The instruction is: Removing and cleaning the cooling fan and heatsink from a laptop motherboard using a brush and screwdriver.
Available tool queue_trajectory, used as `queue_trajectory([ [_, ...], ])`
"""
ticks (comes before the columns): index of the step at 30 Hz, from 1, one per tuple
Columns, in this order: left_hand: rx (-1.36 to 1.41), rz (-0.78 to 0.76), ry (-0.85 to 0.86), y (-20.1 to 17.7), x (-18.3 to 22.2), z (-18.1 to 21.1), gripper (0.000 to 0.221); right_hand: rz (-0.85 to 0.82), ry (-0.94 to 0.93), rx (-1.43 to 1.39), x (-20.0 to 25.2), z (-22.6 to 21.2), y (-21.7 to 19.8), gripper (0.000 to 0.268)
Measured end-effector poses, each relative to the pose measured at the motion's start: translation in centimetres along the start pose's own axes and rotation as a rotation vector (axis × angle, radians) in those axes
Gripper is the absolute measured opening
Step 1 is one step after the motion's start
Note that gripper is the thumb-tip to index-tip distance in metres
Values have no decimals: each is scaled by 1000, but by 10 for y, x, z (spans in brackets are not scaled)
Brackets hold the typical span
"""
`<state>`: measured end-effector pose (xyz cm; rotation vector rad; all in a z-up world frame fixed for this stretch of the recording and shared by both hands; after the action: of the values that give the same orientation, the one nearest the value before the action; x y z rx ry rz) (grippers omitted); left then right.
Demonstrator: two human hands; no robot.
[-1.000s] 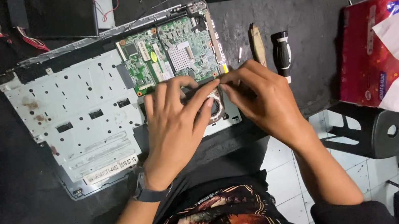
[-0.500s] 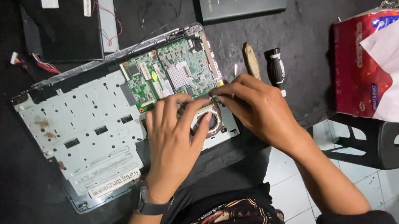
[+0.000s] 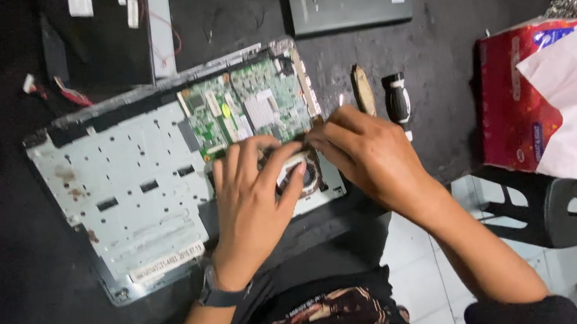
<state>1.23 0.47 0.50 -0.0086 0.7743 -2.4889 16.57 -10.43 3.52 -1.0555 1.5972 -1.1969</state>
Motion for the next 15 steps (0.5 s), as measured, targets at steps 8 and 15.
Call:
queue_trajectory([
  [8, 5, -12, 3, -4, -1, 3, 19, -17, -90, 145, -1, 3, 2, 2],
  [15, 9, -51, -28, -6, -1, 3, 21, -190, -148, 174, -10, 4, -6, 4],
])
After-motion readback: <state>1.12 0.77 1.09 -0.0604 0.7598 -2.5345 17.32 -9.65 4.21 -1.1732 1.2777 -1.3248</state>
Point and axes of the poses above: each hand's wrist, its own x-axis away from the middle knuckle, its own y-axis out of the palm, z = x × y, the point moved 1 cm from there along -x, towards the middle knuckle, and after that the axes turned 12 degrees about x, right-handed, at the moved point
